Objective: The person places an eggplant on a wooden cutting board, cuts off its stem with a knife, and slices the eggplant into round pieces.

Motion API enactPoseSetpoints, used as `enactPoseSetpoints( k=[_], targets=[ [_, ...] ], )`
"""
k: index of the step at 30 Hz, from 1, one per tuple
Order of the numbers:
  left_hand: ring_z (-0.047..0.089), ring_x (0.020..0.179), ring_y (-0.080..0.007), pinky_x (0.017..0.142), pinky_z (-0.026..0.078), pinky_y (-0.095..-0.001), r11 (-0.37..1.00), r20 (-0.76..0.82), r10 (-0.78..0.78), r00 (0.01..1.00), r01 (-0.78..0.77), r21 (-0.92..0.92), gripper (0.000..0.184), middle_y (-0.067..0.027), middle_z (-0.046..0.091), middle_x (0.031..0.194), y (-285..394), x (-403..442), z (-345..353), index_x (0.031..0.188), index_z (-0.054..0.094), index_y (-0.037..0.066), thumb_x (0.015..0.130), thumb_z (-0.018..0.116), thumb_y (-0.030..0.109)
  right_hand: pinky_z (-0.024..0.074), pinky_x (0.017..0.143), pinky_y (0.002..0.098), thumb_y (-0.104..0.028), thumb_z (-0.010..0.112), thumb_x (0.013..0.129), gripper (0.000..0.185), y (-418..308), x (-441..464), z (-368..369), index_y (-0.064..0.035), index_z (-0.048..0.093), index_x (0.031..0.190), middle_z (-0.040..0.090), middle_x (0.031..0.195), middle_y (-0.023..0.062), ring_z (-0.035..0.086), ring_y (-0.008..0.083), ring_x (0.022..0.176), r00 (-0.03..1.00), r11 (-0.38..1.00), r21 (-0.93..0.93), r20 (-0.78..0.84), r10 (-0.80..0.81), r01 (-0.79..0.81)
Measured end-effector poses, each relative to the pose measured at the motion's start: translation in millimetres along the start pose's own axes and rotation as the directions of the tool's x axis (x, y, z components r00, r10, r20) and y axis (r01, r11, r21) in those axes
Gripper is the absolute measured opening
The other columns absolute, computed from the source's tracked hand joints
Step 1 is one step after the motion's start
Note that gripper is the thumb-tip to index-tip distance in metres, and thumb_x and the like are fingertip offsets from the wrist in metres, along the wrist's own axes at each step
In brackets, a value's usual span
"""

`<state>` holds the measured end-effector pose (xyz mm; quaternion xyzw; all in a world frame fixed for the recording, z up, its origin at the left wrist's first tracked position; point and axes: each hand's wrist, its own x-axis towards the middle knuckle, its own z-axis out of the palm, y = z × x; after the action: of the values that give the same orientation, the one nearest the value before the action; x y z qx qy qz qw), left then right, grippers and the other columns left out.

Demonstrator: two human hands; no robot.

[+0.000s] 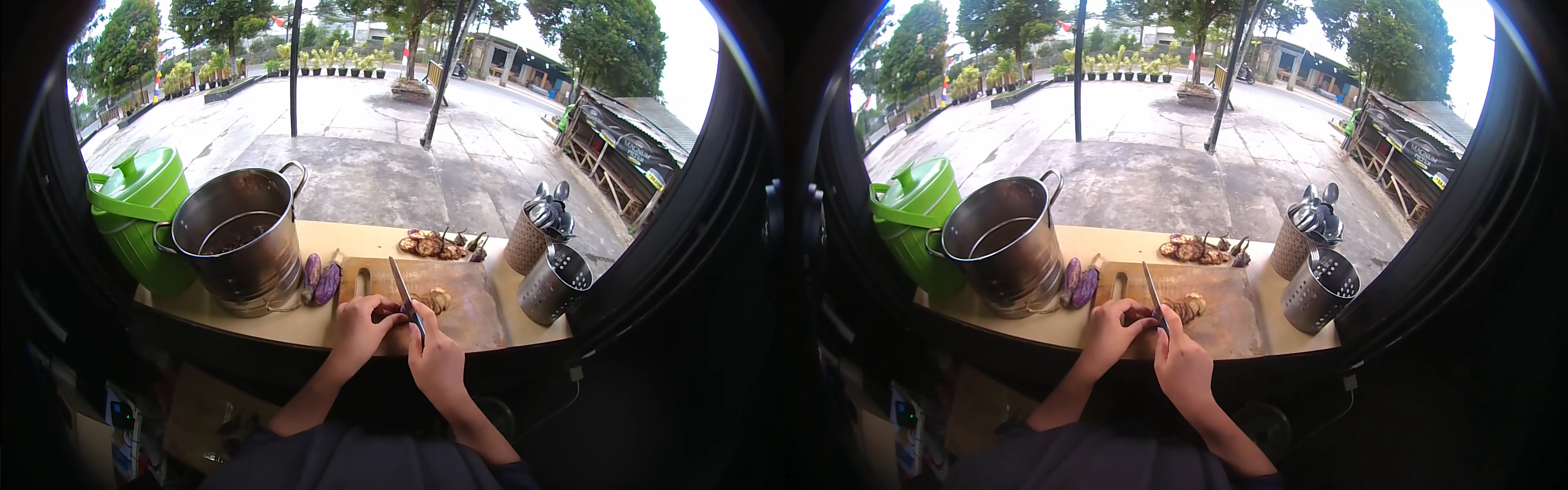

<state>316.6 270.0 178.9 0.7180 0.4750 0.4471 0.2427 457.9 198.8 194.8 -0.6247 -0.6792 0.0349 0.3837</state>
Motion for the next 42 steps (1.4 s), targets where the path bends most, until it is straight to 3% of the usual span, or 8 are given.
enactPoseSetpoints(
  k=[9, 12, 17, 21, 23, 26, 29, 42],
  targets=[
    [0.068, 0.076, -0.0268, 0.071, 0.051, -0.0382, 0.997, -0.031, 0.054, 0.998, -0.052, 0.058, 0.019, -0.0109, 0.071, 0.081, -5, -1, 4, 0.087, 0.074, 0.005, 0.077, 0.081, 0.020, 0.0508, 0.055, 0.0470, -0.019, 0.055, 0.099, 0.040, -6, 3, 1, -0.0119, 0.052, 0.138, 0.066, 0.071, 0.0153, 0.066, 0.0358, 0.062, 0.999, 0.998, -0.051, 0.019, 0.026, -0.025],
    [0.067, 0.076, -0.0279, 0.071, 0.050, -0.0390, 0.993, -0.047, 0.096, 0.994, -0.093, 0.069, 0.018, -0.0112, 0.071, 0.081, -11, -1, 7, 0.086, 0.074, 0.005, 0.077, 0.081, 0.019, 0.0505, 0.058, 0.0467, -0.018, 0.056, 0.099, 0.037, -4, 3, 7, -0.0137, 0.055, 0.135, 0.068, 0.079, 0.0168, 0.067, 0.0374, 0.068, 0.998, 0.997, -0.051, 0.017, 0.058, -0.057],
    [0.067, 0.076, -0.0285, 0.070, 0.050, -0.0395, 0.989, -0.065, 0.133, 0.989, -0.128, 0.070, 0.018, -0.0116, 0.070, 0.081, -12, 0, 7, 0.086, 0.074, 0.005, 0.077, 0.081, 0.019, 0.0535, 0.060, 0.0429, -0.018, 0.059, 0.098, 0.036, -5, 5, 12, -0.0083, 0.061, 0.132, 0.069, 0.092, 0.0164, 0.068, 0.0337, 0.072, 0.999, 0.985, -0.175, -0.038, -0.014, 0.008],
    [0.067, 0.076, -0.0286, 0.069, 0.050, -0.0394, 0.990, -0.051, 0.128, 0.991, -0.124, 0.072, 0.018, -0.0114, 0.070, 0.080, -12, 0, 5, 0.084, 0.072, 0.004, 0.077, 0.081, 0.018, 0.0538, 0.060, 0.0412, -0.018, 0.060, 0.098, 0.035, -1, 8, 19, -0.0076, 0.062, 0.130, 0.070, 0.090, 0.0157, 0.069, 0.0327, 0.071, 0.997, 0.983, -0.181, -0.060, -0.048, 0.036],
    [0.067, 0.076, -0.0286, 0.069, 0.050, -0.0394, 0.988, -0.047, 0.128, 0.991, -0.124, 0.090, 0.018, -0.0114, 0.069, 0.080, -9, 1, 3, 0.083, 0.072, 0.003, 0.077, 0.081, 0.017, 0.0520, 0.052, 0.0420, -0.019, 0.060, 0.097, 0.037, 5, 10, 24, -0.0106, 0.062, 0.133, 0.064, 0.077, 0.0121, 0.065, 0.0308, 0.059, 0.983, 0.984, -0.155, -0.148, -0.113, 0.089],
    [0.066, 0.076, -0.0291, 0.069, 0.050, -0.0397, 0.987, -0.043, 0.140, 0.989, -0.136, 0.082, 0.018, -0.0115, 0.069, 0.079, -10, 1, 3, 0.082, 0.070, 0.002, 0.077, 0.080, 0.016, 0.0516, 0.052, 0.0420, -0.019, 0.060, 0.097, 0.037, 8, 13, 25, -0.0105, 0.062, 0.133, 0.064, 0.075, 0.0121, 0.065, 0.0307, 0.059, 0.981, 0.988, -0.115, -0.150, -0.120, 0.103],
    [0.066, 0.076, -0.0296, 0.069, 0.050, -0.0397, 0.984, -0.025, 0.167, 0.986, -0.165, 0.073, 0.017, -0.0119, 0.069, 0.079, -12, 3, 2, 0.082, 0.070, 0.002, 0.077, 0.080, 0.015, 0.0543, 0.060, 0.0419, -0.017, 0.060, 0.097, 0.034, 0, 16, 18, -0.0084, 0.062, 0.130, 0.071, 0.090, 0.0151, 0.069, 0.0333, 0.070, 0.998, 0.988, -0.149, -0.040, -0.046, 0.039],
    [0.066, 0.075, -0.0274, 0.068, 0.050, -0.0372, 0.988, 0.009, 0.122, 0.992, -0.123, 0.095, 0.019, -0.0108, 0.071, 0.082, -9, 0, 0, 0.085, 0.073, 0.003, 0.077, 0.081, 0.018, 0.0538, 0.059, 0.0430, -0.018, 0.060, 0.098, 0.036, -4, 9, 12, -0.0090, 0.061, 0.133, 0.069, 0.084, 0.0153, 0.068, 0.0340, 0.070, 1.000, 0.984, -0.177, -0.008, -0.029, 0.027]
  ],
)
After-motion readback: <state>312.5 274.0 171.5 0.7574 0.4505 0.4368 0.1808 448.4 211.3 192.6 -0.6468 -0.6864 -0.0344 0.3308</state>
